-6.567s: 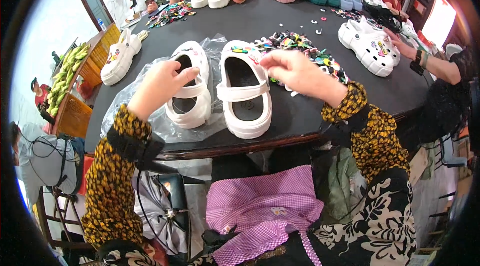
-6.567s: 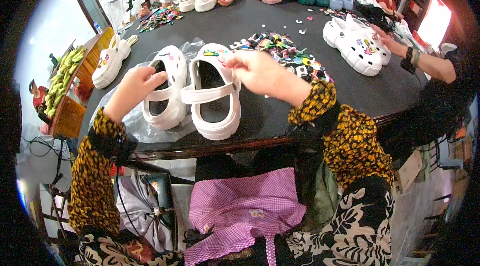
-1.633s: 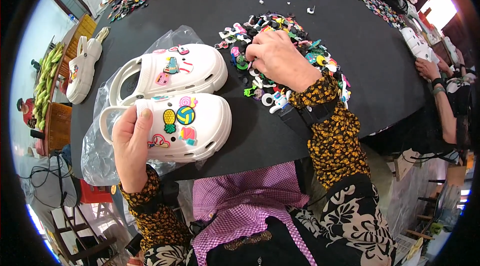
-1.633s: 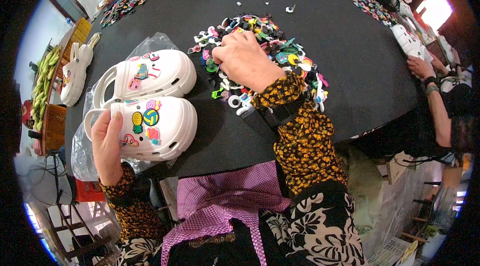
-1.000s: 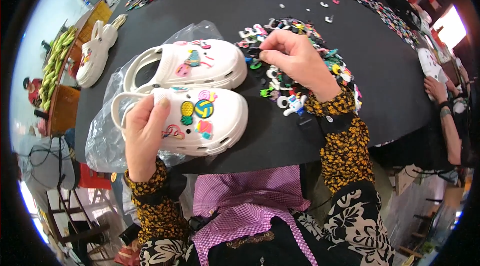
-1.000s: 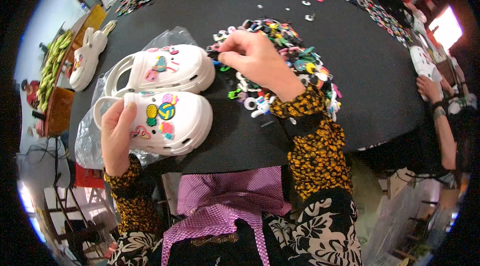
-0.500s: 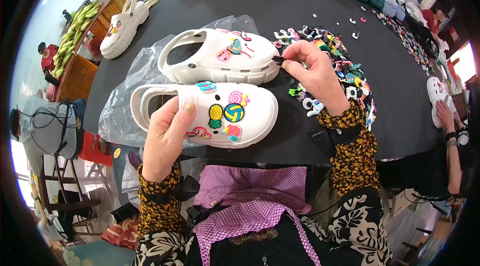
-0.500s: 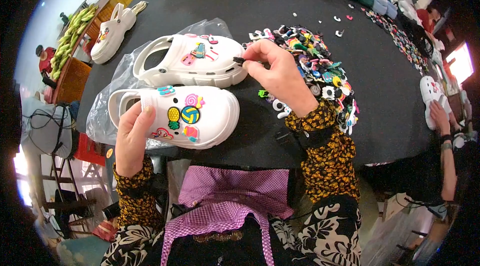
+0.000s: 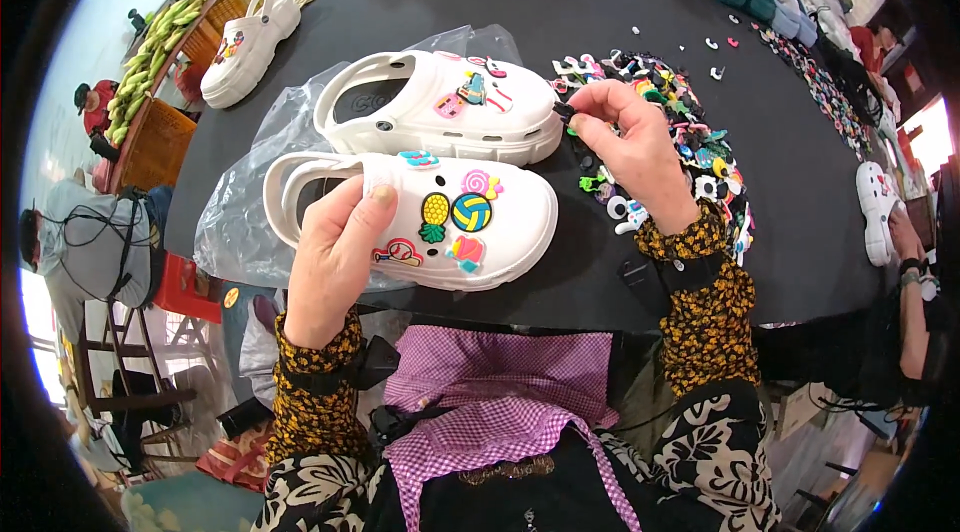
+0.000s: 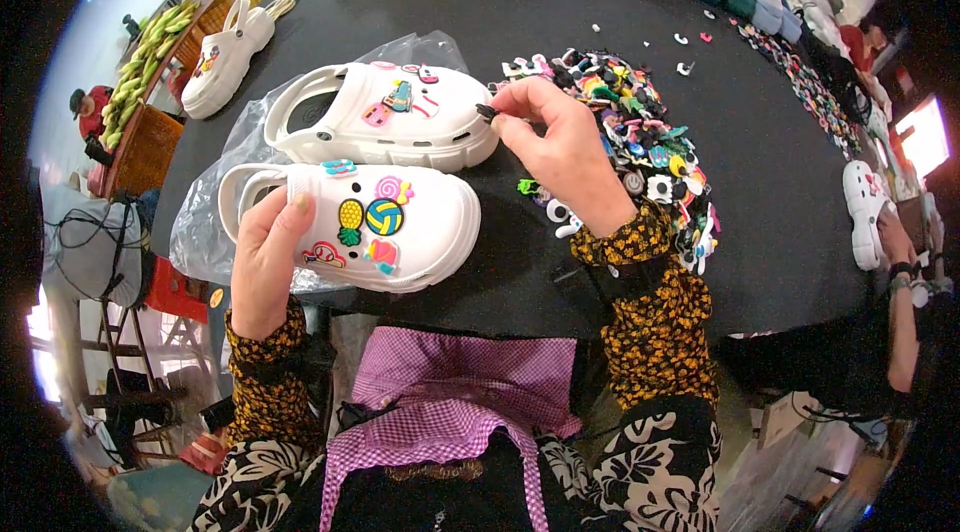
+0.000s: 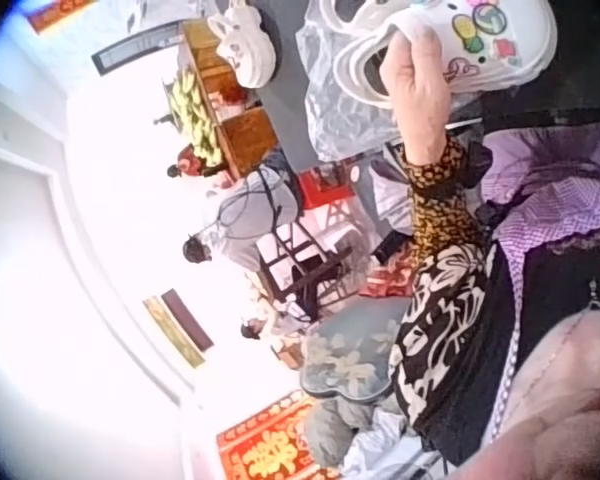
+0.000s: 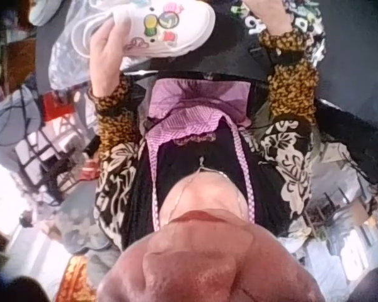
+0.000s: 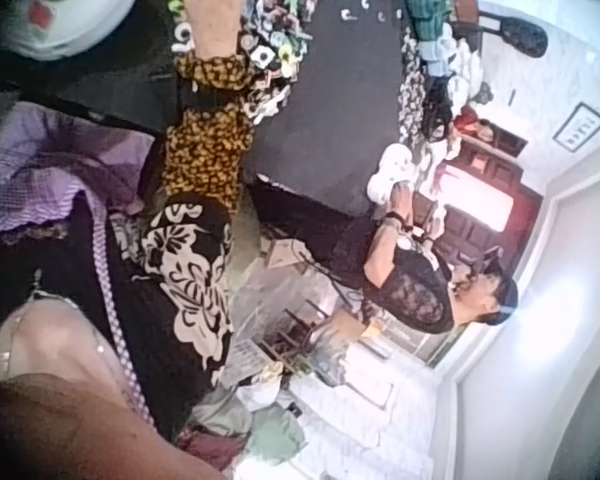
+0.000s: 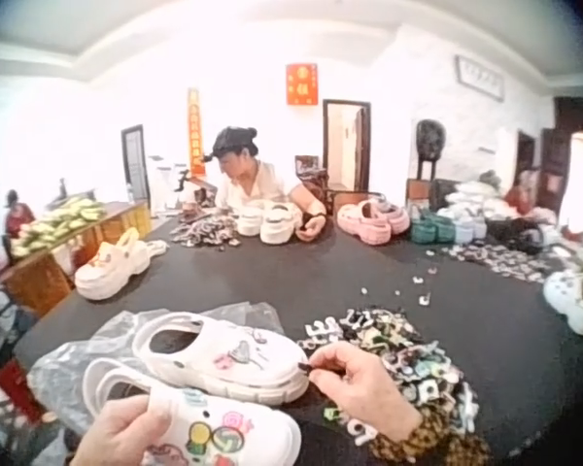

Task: The person is assembling decorative charms onto white rubber shoes at a large table in a workshop environment.

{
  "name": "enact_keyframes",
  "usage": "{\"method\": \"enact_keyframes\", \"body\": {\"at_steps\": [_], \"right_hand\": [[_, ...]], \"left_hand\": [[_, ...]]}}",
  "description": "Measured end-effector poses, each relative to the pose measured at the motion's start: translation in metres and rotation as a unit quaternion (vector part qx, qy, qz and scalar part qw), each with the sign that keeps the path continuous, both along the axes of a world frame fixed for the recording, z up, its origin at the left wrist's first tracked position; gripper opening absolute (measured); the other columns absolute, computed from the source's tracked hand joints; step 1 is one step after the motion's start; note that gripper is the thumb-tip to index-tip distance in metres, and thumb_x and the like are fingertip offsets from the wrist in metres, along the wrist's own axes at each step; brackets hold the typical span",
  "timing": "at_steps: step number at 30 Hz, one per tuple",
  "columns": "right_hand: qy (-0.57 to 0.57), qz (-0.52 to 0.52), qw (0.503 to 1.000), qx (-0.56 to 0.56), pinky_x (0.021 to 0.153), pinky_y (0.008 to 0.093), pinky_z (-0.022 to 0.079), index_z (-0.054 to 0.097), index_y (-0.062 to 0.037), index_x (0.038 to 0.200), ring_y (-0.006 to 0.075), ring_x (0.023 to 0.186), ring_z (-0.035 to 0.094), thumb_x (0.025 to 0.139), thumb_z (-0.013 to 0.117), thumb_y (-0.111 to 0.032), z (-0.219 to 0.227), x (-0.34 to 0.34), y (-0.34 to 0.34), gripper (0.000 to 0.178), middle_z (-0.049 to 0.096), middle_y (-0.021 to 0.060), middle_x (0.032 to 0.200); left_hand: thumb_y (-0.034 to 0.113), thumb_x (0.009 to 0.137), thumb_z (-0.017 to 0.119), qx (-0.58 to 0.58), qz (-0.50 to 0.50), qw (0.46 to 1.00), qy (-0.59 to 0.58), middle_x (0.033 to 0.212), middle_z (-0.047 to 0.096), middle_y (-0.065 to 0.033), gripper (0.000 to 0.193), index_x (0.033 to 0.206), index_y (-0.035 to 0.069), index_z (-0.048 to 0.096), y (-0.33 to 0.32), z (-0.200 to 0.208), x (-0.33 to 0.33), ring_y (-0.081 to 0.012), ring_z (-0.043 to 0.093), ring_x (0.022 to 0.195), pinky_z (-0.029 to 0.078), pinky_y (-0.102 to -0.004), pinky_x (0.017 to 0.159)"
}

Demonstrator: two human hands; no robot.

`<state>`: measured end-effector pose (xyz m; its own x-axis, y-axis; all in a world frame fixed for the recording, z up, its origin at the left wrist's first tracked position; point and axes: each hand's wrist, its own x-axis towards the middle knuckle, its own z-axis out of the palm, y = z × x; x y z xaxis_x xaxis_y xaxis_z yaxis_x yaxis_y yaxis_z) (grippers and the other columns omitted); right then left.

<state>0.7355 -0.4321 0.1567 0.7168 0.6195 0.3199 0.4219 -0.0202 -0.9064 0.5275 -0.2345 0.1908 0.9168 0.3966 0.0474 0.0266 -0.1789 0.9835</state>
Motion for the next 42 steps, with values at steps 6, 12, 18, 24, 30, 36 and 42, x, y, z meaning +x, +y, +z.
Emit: {"method": "enact_keyframes", "body": {"at_steps": [6, 12, 18, 24, 30, 36, 42], "right_hand": [[0.006, 0.001, 1.000, 0.013, 0.079, 0.0253, 0.047, 0.060, 0.0016, 0.100, 0.0116, 0.087, 0.058, 0.083, 0.058, -0.003, -0.004, 0.003, 0.000, 0.018, 0.063, 0.0063, 0.092], [0.005, -0.003, 1.000, -0.014, 0.078, 0.0236, 0.046, 0.061, 0.0009, 0.102, 0.0101, 0.087, 0.058, 0.084, 0.057, -0.003, -0.005, 0.003, 0.001, 0.019, 0.064, 0.0053, 0.093], [0.000, 0.002, 1.000, 0.003, 0.077, 0.0226, 0.046, 0.061, 0.0002, 0.101, 0.0092, 0.085, 0.057, 0.084, 0.056, -0.003, -0.003, 0.000, 0.002, 0.018, 0.064, 0.0041, 0.092], [-0.026, -0.009, 1.000, -0.011, 0.081, 0.0232, 0.045, 0.061, 0.0009, 0.099, 0.0087, 0.088, 0.057, 0.085, 0.054, -0.002, -0.003, -0.001, 0.000, 0.016, 0.062, 0.0026, 0.094], [-0.107, -0.073, 0.988, -0.085, 0.076, 0.0295, 0.046, 0.062, -0.0006, 0.095, 0.0169, 0.084, 0.060, 0.082, 0.054, -0.003, -0.009, 0.011, -0.004, 0.016, 0.064, 0.0084, 0.091], [-0.317, -0.116, 0.928, -0.156, 0.076, 0.0370, 0.044, 0.063, -0.0043, 0.090, 0.0265, 0.085, 0.059, 0.078, 0.051, -0.005, -0.009, 0.023, -0.011, 0.017, 0.061, 0.0127, 0.091], [-0.327, -0.055, 0.943, -0.023, 0.078, 0.0344, 0.046, 0.062, -0.0013, 0.097, 0.0261, 0.086, 0.061, 0.079, 0.054, 0.001, 0.029, -0.041, 0.011, 0.020, 0.064, 0.0115, 0.093]], "left_hand": [[0.022, 0.094, 0.049, -0.003, -0.005, 1.000, -0.003, 0.097, 0.064, -0.0043, 0.034, 0.113, -0.005, 0.058, 0.000, -0.001, 0.001, -0.0079, 0.057, 0.086, 0.044, -0.0213, 0.075], [0.022, 0.096, 0.048, -0.012, -0.012, 1.000, -0.018, 0.090, 0.063, -0.0039, 0.032, 0.110, -0.005, 0.058, 0.000, -0.002, -0.003, -0.0083, 0.055, 0.082, 0.045, -0.0228, 0.073], [0.021, 0.095, 0.048, -0.004, -0.008, 1.000, -0.007, 0.089, 0.063, -0.0031, 0.031, 0.109, -0.005, 0.058, 0.001, 0.000, -0.002, -0.0078, 0.054, 0.081, 0.044, -0.0224, 0.072], [0.019, 0.095, 0.047, 0.020, 0.002, 1.000, -0.002, 0.087, 0.062, -0.0026, 0.030, 0.107, -0.006, 0.059, 0.001, -0.002, 0.000, -0.0073, 0.052, 0.079, 0.042, -0.0218, 0.071], [0.020, 0.094, 0.047, 0.026, 0.001, 1.000, 0.007, 0.094, 0.063, -0.0033, 0.033, 0.110, -0.006, 0.058, -0.001, 0.001, 0.000, -0.0065, 0.055, 0.083, 0.042, -0.0205, 0.073], [0.020, 0.095, 0.049, 0.023, -0.017, 0.999, -0.022, 0.085, 0.063, -0.0027, 0.030, 0.107, -0.006, 0.059, 0.004, -0.003, 0.004, -0.0070, 0.054, 0.077, 0.043, -0.0227, 0.070], [0.022, 0.095, 0.049, -0.012, -0.021, 0.999, -0.021, 0.083, 0.063, -0.0015, 0.031, 0.099, -0.006, 0.061, 0.008, -0.011, 0.002, -0.0055, 0.054, 0.076, 0.045, -0.0211, 0.067]]}}
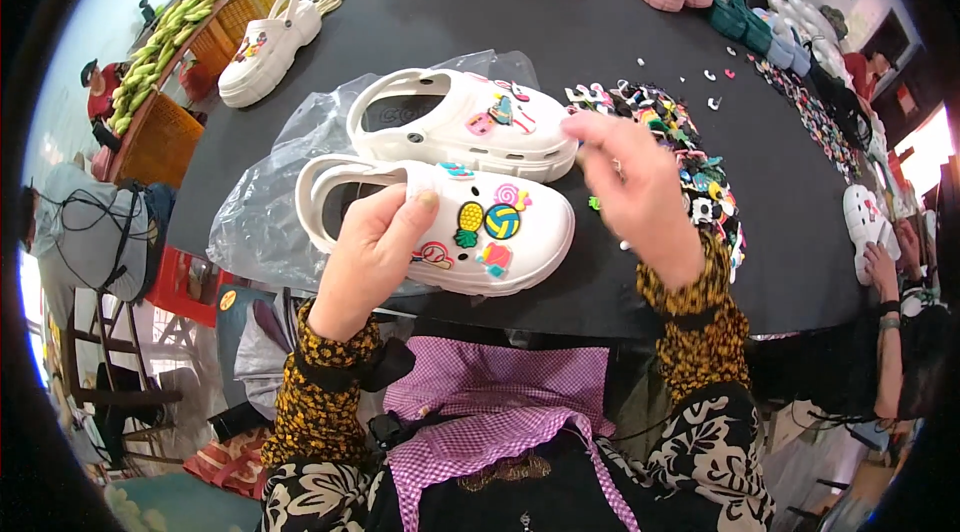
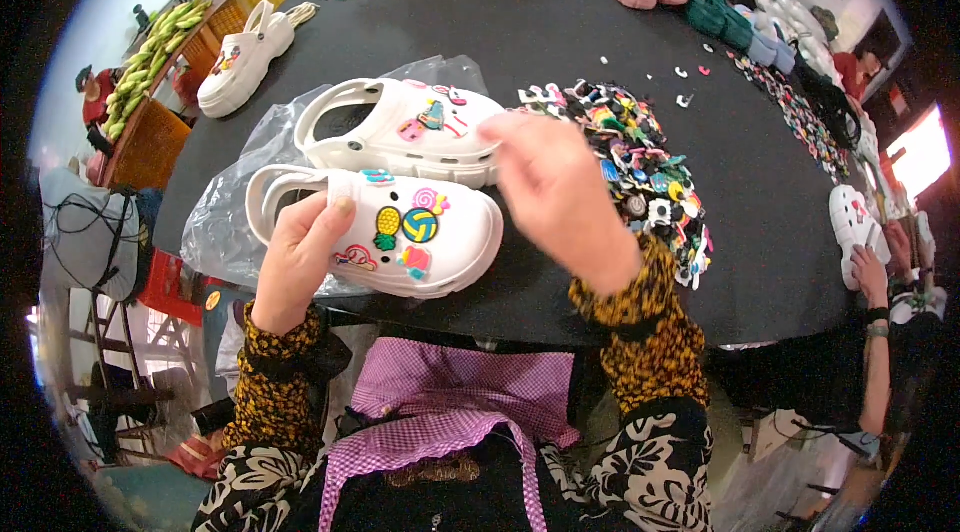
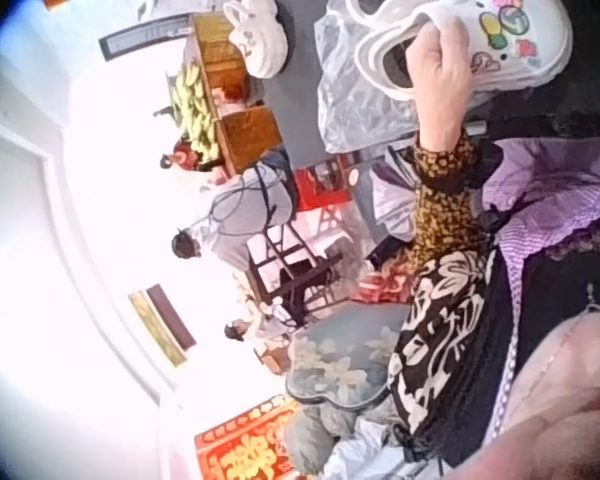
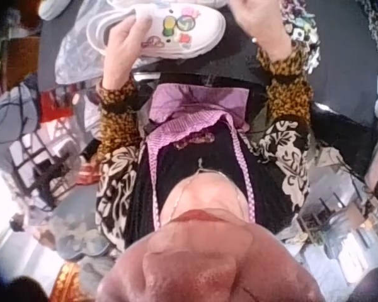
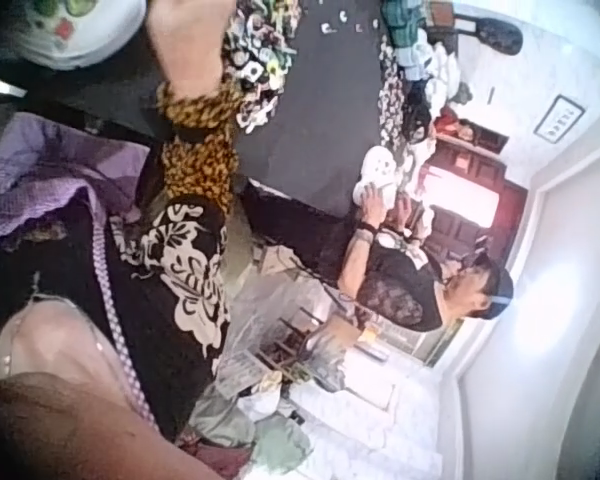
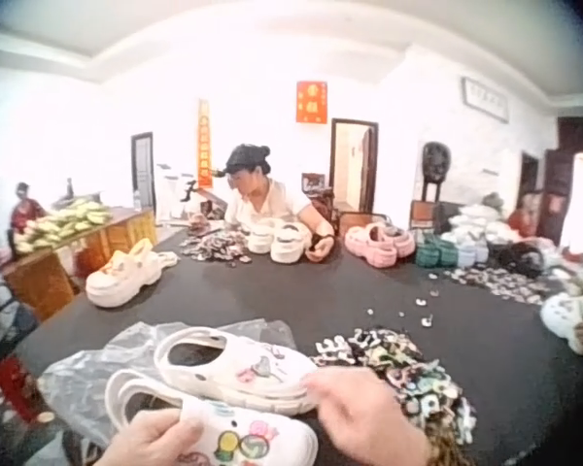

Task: The person is assembling decorative charms onto white rubber shoes at a large table in a workshop environment.

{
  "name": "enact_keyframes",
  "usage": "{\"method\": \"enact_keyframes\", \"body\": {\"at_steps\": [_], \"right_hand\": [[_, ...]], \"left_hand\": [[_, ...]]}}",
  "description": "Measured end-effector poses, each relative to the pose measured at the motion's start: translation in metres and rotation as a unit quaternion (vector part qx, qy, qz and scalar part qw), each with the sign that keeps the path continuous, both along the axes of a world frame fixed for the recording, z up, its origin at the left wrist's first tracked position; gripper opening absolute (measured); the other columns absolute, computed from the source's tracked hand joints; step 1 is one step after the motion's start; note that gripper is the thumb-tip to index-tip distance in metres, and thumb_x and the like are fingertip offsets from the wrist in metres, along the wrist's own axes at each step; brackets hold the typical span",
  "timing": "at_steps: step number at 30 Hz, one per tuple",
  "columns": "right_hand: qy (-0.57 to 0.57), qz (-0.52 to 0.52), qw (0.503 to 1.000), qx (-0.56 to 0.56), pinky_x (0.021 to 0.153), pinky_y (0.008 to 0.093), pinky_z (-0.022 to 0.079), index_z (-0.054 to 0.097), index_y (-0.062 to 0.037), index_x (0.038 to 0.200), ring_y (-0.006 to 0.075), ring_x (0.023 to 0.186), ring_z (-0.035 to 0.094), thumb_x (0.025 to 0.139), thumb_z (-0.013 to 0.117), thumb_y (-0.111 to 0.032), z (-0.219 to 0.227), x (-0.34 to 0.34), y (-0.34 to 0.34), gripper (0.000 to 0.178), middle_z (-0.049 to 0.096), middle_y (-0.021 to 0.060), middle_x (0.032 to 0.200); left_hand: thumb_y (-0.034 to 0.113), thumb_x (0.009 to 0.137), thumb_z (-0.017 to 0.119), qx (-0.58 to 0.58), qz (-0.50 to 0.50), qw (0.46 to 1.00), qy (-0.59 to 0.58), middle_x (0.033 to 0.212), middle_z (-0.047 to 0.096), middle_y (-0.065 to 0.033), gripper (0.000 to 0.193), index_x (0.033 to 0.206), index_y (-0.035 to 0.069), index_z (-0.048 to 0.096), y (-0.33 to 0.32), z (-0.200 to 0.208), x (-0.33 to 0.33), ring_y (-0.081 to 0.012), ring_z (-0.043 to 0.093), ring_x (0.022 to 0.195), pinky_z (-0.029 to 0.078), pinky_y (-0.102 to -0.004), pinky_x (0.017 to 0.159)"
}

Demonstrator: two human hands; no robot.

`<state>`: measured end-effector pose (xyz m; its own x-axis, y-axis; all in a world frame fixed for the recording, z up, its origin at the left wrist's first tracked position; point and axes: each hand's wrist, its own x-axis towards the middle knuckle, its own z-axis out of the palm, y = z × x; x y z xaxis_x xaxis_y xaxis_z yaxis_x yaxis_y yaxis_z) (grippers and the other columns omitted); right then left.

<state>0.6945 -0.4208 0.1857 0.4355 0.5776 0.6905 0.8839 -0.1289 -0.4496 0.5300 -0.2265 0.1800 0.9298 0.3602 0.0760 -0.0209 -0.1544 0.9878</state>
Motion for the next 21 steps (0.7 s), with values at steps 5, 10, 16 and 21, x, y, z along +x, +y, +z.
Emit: {"method": "enact_keyframes", "body": {"at_steps": [5, 10, 16, 21], "right_hand": [[-0.114, 0.109, 0.983, -0.096, 0.089, 0.0384, 0.043, 0.057, 0.0023, 0.110, 0.0293, 0.100, 0.058, 0.075, 0.056, -0.003, 0.025, -0.061, 0.021, 0.035, 0.061, 0.0169, 0.107], [-0.192, 0.041, 0.975, -0.102, 0.090, 0.0401, 0.043, 0.054, 0.0067, 0.110, 0.0310, 0.103, 0.057, 0.076, 0.054, -0.014, 0.003, -0.076, 0.037, 0.040, 0.058, 0.0213, 0.111], [-0.184, -0.012, 0.981, -0.067, 0.084, 0.0407, 0.045, 0.055, 0.0072, 0.105, 0.0305, 0.094, 0.058, 0.070, 0.058, -0.012, -0.001, -0.083, 0.037, 0.039, 0.058, 0.0175, 0.103], [-0.168, -0.026, 0.984, -0.050, 0.076, 0.0354, 0.045, 0.054, 0.0034, 0.103, 0.0254, 0.083, 0.056, 0.071, 0.057, -0.015, 0.000, -0.085, 0.047, 0.036, 0.056, 0.0112, 0.090]], "left_hand": [[0.023, 0.096, 0.049, 0.003, -0.025, 1.000, -0.003, 0.076, 0.059, 0.0002, 0.032, 0.093, -0.007, 0.060, 0.003, -0.001, 0.001, -0.0048, 0.050, 0.072, 0.043, -0.0213, 0.063], [0.021, 0.096, 0.048, -0.005, -0.029, 0.999, -0.026, 0.074, 0.057, 0.0015, 0.030, 0.091, -0.006, 0.060, 0.008, -0.006, 0.004, -0.0049, 0.047, 0.070, 0.041, -0.0216, 0.061], [0.015, 0.092, 0.049, 0.047, -0.028, 0.998, -0.009, 0.066, 0.053, 0.0005, 0.026, 0.080, -0.006, 0.057, 0.004, 0.003, 0.014, -0.0066, 0.045, 0.066, 0.039, -0.0237, 0.058], [0.017, 0.094, 0.046, 0.043, -0.019, 0.999, 0.017, 0.064, 0.047, 0.0048, 0.027, 0.074, 0.000, 0.053, 0.007, 0.001, 0.007, -0.0028, 0.040, 0.059, 0.030, -0.0211, 0.051]]}}
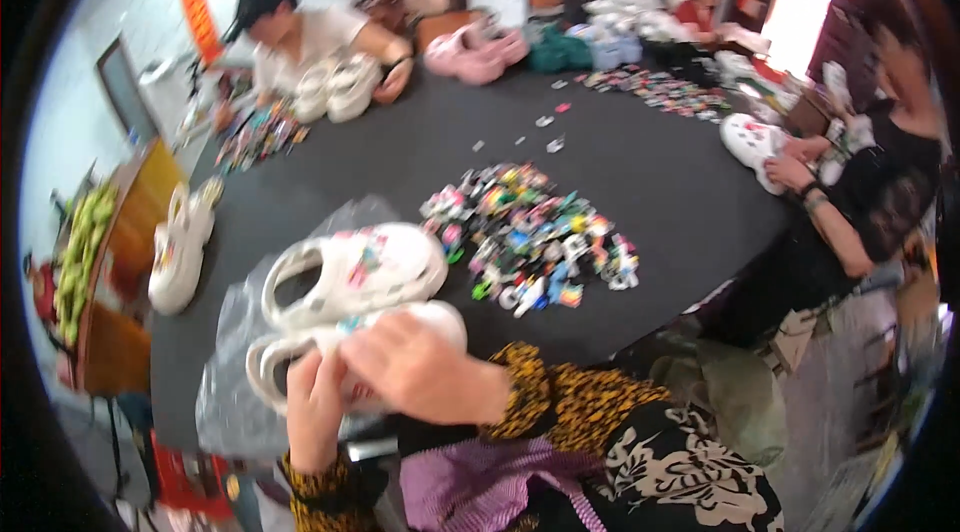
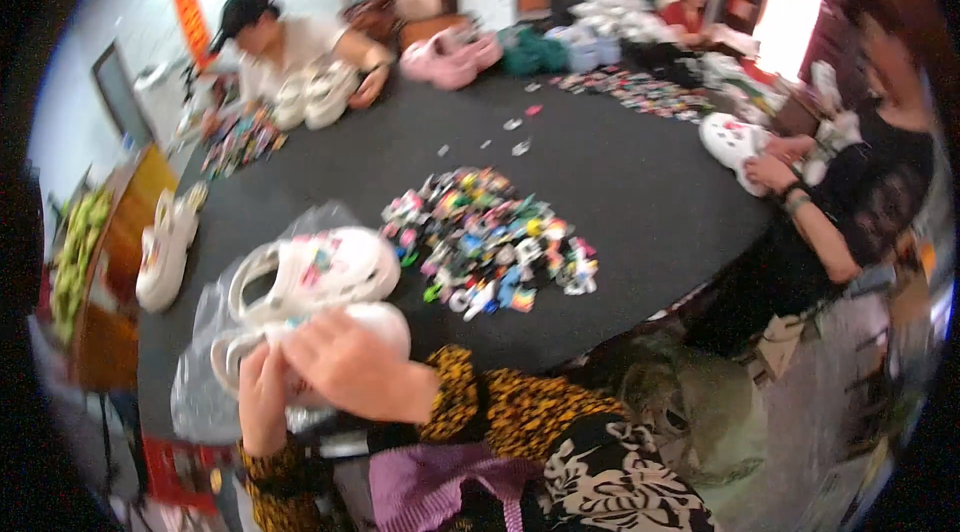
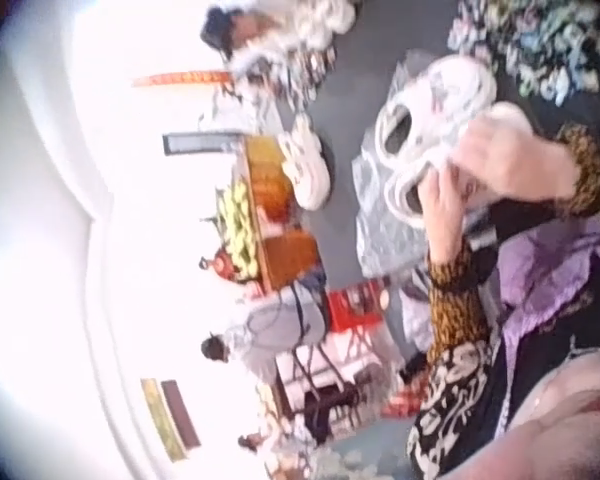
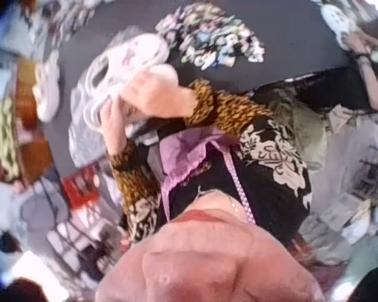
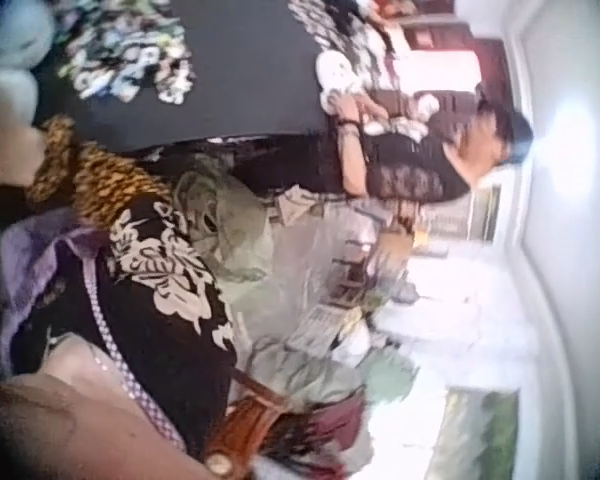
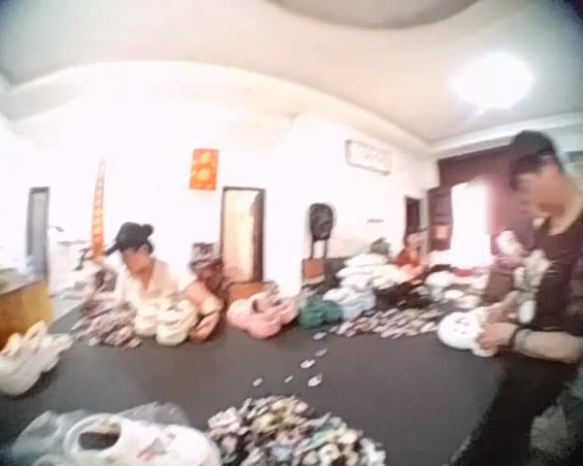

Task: The person is assembling decorative charms onto white rubber shoes at a large table in a workshop environment.

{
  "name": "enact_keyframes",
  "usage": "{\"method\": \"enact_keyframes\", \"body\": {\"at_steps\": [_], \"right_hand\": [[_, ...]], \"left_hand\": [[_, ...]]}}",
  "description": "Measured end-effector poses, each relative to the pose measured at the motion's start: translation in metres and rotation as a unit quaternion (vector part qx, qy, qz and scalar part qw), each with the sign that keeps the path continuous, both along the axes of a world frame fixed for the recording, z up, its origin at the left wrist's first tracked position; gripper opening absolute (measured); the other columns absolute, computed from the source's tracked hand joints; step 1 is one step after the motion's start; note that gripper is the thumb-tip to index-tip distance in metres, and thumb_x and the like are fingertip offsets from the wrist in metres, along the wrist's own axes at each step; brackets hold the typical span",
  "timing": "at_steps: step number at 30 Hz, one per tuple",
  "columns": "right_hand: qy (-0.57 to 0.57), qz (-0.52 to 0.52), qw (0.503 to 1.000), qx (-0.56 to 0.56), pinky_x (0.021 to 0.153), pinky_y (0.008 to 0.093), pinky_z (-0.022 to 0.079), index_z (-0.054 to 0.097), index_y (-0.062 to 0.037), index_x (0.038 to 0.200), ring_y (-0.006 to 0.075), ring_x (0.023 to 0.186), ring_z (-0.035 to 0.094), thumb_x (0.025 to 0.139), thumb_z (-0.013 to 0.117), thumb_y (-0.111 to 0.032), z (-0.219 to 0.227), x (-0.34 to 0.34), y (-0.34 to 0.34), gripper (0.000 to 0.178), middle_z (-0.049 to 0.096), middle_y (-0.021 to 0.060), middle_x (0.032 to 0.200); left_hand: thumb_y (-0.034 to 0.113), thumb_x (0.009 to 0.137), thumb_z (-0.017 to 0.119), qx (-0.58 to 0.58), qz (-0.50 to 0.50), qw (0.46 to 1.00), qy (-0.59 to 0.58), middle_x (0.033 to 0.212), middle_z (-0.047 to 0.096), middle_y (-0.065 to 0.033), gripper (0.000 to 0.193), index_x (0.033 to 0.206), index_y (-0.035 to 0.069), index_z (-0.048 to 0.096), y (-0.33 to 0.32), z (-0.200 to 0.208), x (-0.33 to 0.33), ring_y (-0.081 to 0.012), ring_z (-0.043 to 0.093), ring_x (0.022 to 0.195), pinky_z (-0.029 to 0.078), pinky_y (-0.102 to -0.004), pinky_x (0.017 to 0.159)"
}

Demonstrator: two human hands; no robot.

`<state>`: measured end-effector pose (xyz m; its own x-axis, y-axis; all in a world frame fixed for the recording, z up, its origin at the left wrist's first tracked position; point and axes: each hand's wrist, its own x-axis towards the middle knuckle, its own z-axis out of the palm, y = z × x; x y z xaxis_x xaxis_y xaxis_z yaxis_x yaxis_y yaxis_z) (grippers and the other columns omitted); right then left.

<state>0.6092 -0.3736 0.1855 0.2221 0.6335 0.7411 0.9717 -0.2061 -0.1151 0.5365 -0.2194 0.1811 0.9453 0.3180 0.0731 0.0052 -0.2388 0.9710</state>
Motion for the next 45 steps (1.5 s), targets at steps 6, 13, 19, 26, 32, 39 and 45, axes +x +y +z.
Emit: {"method": "enact_keyframes", "body": {"at_steps": [6, 13, 19, 26, 32, 39, 45], "right_hand": [[0.011, -0.026, 0.998, 0.062, 0.076, 0.0327, 0.044, 0.053, 0.0018, 0.102, 0.0216, 0.080, 0.056, 0.075, 0.055, -0.015, -0.009, -0.001, 0.020, 0.032, 0.056, 0.0074, 0.081], [0.006, -0.031, 0.994, 0.103, 0.076, 0.0335, 0.043, 0.050, 0.0021, 0.105, 0.0212, 0.077, 0.056, 0.079, 0.053, -0.015, -0.015, 0.007, 0.023, 0.032, 0.055, 0.0069, 0.078], [0.007, -0.011, 0.992, 0.128, 0.076, 0.0339, 0.043, 0.050, 0.0020, 0.105, 0.0215, 0.075, 0.056, 0.079, 0.053, -0.014, -0.017, 0.012, 0.025, 0.031, 0.054, 0.0065, 0.077], [-0.013, 0.003, 0.989, 0.145, 0.074, 0.0350, 0.043, 0.052, 0.0029, 0.104, 0.0224, 0.072, 0.056, 0.077, 0.056, -0.012, -0.022, 0.015, 0.020, 0.032, 0.054, 0.0069, 0.077], [-0.007, 0.015, 0.990, 0.143, 0.077, 0.0373, 0.043, 0.054, 0.0020, 0.104, 0.0241, 0.079, 0.057, 0.077, 0.055, -0.013, -0.027, 0.022, 0.008, 0.031, 0.057, 0.0089, 0.085], [0.002, -0.150, 0.987, 0.065, 0.064, 0.0359, 0.041, 0.053, -0.0008, 0.096, 0.0236, 0.066, 0.056, 0.081, 0.055, -0.010, -0.023, 0.080, -0.047, 0.017, 0.055, 0.0078, 0.074], [0.007, -0.296, 0.954, -0.054, 0.070, 0.0387, 0.042, 0.056, -0.0030, 0.091, 0.0265, 0.076, 0.058, 0.082, 0.049, -0.009, -0.025, 0.111, -0.073, 0.012, 0.059, 0.0109, 0.078]], "left_hand": [[0.015, 0.091, 0.049, -0.035, 0.115, 0.993, 0.001, 0.093, 0.057, -0.0095, 0.025, 0.092, -0.008, 0.060, -0.016, 0.006, -0.011, -0.0133, 0.052, 0.089, 0.041, -0.0268, 0.078], [0.027, 0.096, 0.046, 0.004, -0.030, 0.999, 0.016, 0.070, 0.051, 0.0018, 0.032, 0.090, -0.002, 0.060, -0.007, 0.015, -0.003, -0.0075, 0.043, 0.063, 0.034, -0.0251, 0.055], [0.028, 0.095, 0.049, 0.010, -0.022, 0.999, 0.023, 0.077, 0.056, -0.0029, 0.034, 0.095, -0.003, 0.061, -0.008, 0.020, -0.003, -0.0098, 0.047, 0.071, 0.039, -0.0273, 0.063], [0.014, 0.091, 0.045, 0.029, 0.003, 1.000, 0.002, 0.082, 0.058, -0.0045, 0.024, 0.089, -0.005, 0.059, -0.009, 0.008, 0.011, -0.0109, 0.052, 0.077, 0.041, -0.0254, 0.068], [0.016, 0.092, 0.045, -0.002, 0.004, 1.000, -0.006, 0.069, 0.049, 0.0024, 0.024, 0.082, -0.002, 0.057, 0.000, -0.002, 0.023, -0.0054, 0.041, 0.066, 0.033, -0.0233, 0.058], [0.020, 0.093, 0.047, 0.036, -0.001, 0.999, 0.016, 0.071, 0.051, 0.0029, 0.027, 0.086, -0.003, 0.058, -0.006, 0.005, 0.027, -0.0058, 0.042, 0.068, 0.034, -0.0235, 0.060], [0.019, 0.091, 0.048, -0.018, 0.006, 0.999, 0.035, 0.070, 0.052, 0.0013, 0.026, 0.084, -0.004, 0.058, 0.007, -0.011, 0.035, -0.0067, 0.043, 0.067, 0.036, -0.0251, 0.059]]}}
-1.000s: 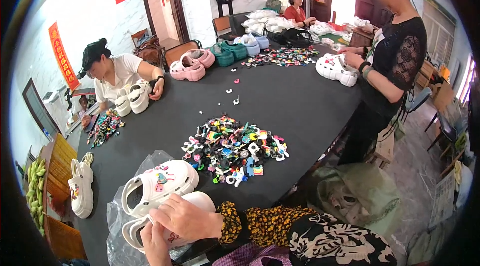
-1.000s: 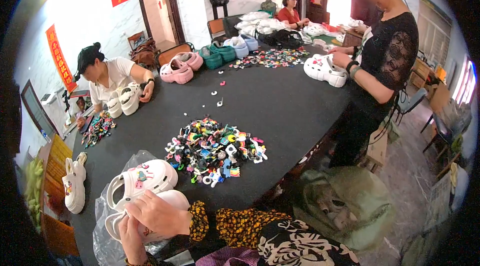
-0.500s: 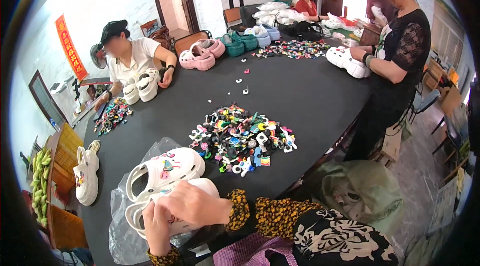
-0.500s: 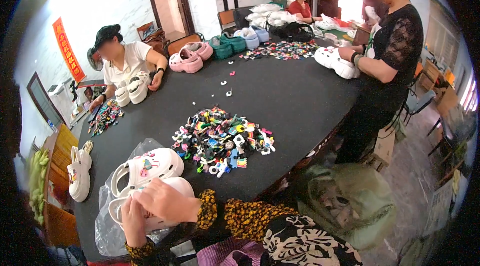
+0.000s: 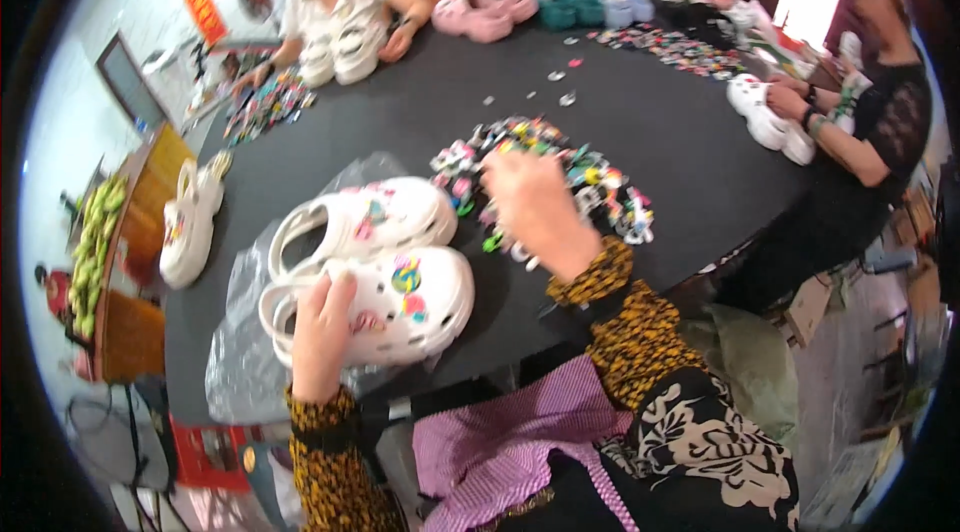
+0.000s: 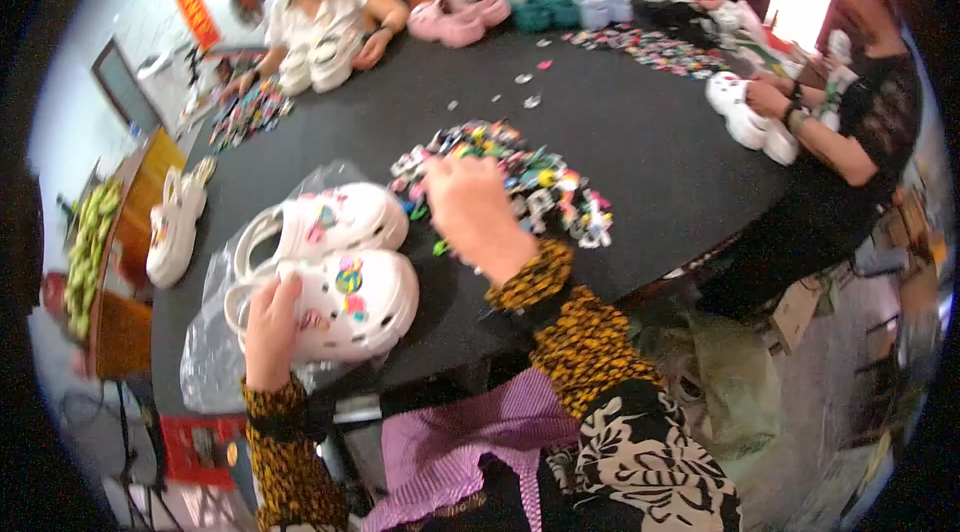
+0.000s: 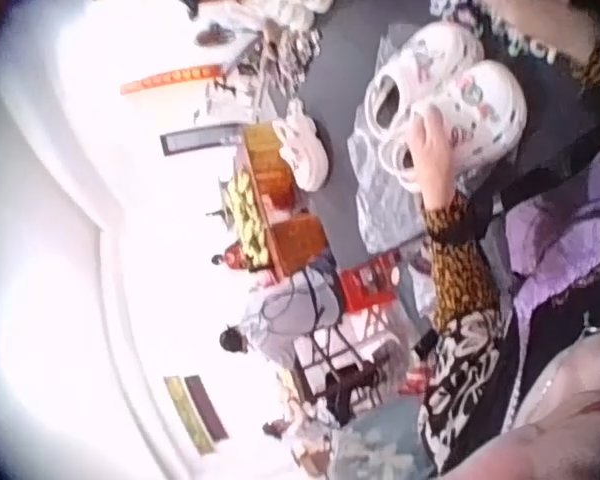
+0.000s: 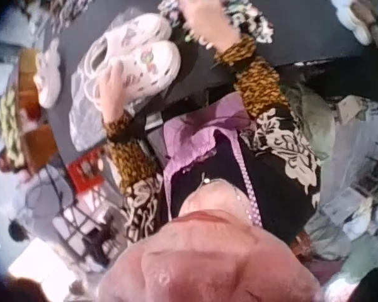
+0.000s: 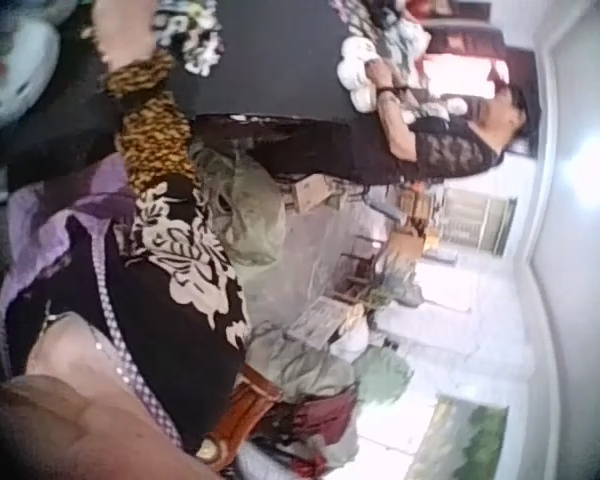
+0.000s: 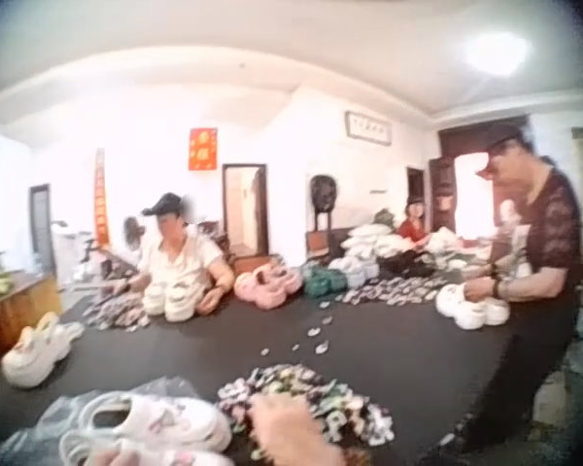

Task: The person is assembling decorative charms onto white rubber shoes at a large table in a workshop environment.

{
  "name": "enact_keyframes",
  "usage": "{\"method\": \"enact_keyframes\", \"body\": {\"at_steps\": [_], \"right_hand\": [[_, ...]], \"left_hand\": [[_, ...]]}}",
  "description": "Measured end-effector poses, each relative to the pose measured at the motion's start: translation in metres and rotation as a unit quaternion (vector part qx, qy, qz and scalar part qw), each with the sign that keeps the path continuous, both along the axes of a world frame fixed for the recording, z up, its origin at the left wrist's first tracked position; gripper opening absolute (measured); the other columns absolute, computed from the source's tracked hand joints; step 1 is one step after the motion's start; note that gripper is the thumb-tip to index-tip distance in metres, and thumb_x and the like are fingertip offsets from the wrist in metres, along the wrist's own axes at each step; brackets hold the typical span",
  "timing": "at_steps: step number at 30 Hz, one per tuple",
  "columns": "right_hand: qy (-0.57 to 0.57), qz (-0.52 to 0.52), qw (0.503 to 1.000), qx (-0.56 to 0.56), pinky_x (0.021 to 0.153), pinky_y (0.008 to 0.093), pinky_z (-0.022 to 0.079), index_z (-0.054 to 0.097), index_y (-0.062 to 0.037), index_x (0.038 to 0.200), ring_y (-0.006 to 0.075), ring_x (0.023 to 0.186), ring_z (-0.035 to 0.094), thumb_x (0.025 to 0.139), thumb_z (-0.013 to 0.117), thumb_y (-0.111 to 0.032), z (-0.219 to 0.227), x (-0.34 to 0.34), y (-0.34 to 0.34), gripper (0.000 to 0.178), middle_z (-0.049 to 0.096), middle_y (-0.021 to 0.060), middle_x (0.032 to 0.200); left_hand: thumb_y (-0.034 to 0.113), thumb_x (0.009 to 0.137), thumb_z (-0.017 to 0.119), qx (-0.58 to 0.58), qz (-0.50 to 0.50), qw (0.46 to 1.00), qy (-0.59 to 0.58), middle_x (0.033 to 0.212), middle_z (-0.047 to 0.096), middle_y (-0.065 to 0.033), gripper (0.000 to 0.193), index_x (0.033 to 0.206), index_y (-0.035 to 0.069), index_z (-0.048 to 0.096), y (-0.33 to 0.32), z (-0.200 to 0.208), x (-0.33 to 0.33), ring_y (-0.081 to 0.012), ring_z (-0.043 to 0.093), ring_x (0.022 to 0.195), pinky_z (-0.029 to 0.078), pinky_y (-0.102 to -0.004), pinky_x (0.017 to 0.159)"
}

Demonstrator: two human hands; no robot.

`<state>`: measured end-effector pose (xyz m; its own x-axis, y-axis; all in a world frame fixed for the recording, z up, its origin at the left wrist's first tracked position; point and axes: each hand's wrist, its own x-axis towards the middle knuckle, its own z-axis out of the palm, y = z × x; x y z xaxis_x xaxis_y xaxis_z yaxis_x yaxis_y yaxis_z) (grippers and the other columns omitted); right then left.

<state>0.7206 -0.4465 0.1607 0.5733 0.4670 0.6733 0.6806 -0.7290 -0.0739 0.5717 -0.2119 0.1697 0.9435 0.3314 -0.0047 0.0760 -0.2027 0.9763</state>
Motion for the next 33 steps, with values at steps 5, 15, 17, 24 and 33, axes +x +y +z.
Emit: {"method": "enact_keyframes", "body": {"at_steps": [5, 15, 17, 24, 33], "right_hand": [[0.038, 0.157, 0.979, 0.123, 0.079, 0.0391, 0.042, 0.058, -0.0042, 0.098, 0.0295, 0.088, 0.058, 0.084, 0.054, -0.011, 0.011, -0.030, 0.015, 0.015, 0.062, 0.0132, 0.091], [0.002, 0.320, 0.945, 0.072, 0.077, 0.0382, 0.047, 0.056, -0.0013, 0.105, 0.0283, 0.084, 0.058, 0.074, 0.061, -0.003, 0.004, -0.072, 0.067, 0.032, 0.060, 0.0118, 0.092], [-0.005, 0.312, 0.947, 0.079, 0.077, 0.0384, 0.047, 0.056, -0.0004, 0.105, 0.0286, 0.084, 0.058, 0.074, 0.060, -0.003, 0.002, -0.072, 0.068, 0.031, 0.059, 0.0119, 0.092], [-0.046, 0.294, 0.954, 0.046, 0.076, 0.0349, 0.046, 0.056, -0.0008, 0.093, 0.0241, 0.081, 0.056, 0.076, 0.055, -0.013, 0.002, -0.068, 0.081, 0.021, 0.054, 0.0086, 0.080], [-0.014, 0.282, 0.958, 0.057, 0.078, 0.0350, 0.047, 0.052, -0.0030, 0.089, 0.0253, 0.084, 0.059, 0.079, 0.052, -0.013, 0.000, -0.066, 0.084, 0.014, 0.058, 0.0112, 0.085]], "left_hand": [[0.020, 0.091, 0.048, 0.044, -0.005, 0.999, -0.016, 0.071, 0.056, 0.0001, 0.028, 0.083, -0.004, 0.058, -0.001, -0.001, 0.003, -0.0064, 0.045, 0.065, 0.037, -0.0249, 0.058], [0.020, 0.093, 0.046, 0.013, -0.039, 0.998, -0.046, 0.074, 0.057, 0.0005, 0.029, 0.084, -0.005, 0.058, 0.004, -0.005, 0.005, -0.0067, 0.048, 0.068, 0.040, -0.0248, 0.060], [0.018, 0.091, 0.046, 0.045, -0.038, 0.997, -0.058, 0.072, 0.056, -0.0006, 0.028, 0.082, -0.005, 0.057, -0.002, 0.002, 0.004, -0.0077, 0.047, 0.067, 0.039, -0.0254, 0.060], [0.016, 0.091, 0.045, 0.085, -0.025, 0.995, -0.039, 0.068, 0.050, -0.0011, 0.025, 0.083, -0.005, 0.056, -0.002, 0.005, -0.005, -0.0090, 0.043, 0.067, 0.036, -0.0272, 0.060], [0.021, 0.095, 0.045, 0.049, -0.021, 0.998, -0.040, 0.068, 0.046, 0.0026, 0.030, 0.079, -0.002, 0.055, -0.010, 0.011, -0.004, -0.0060, 0.038, 0.064, 0.031, -0.0239, 0.056]]}}
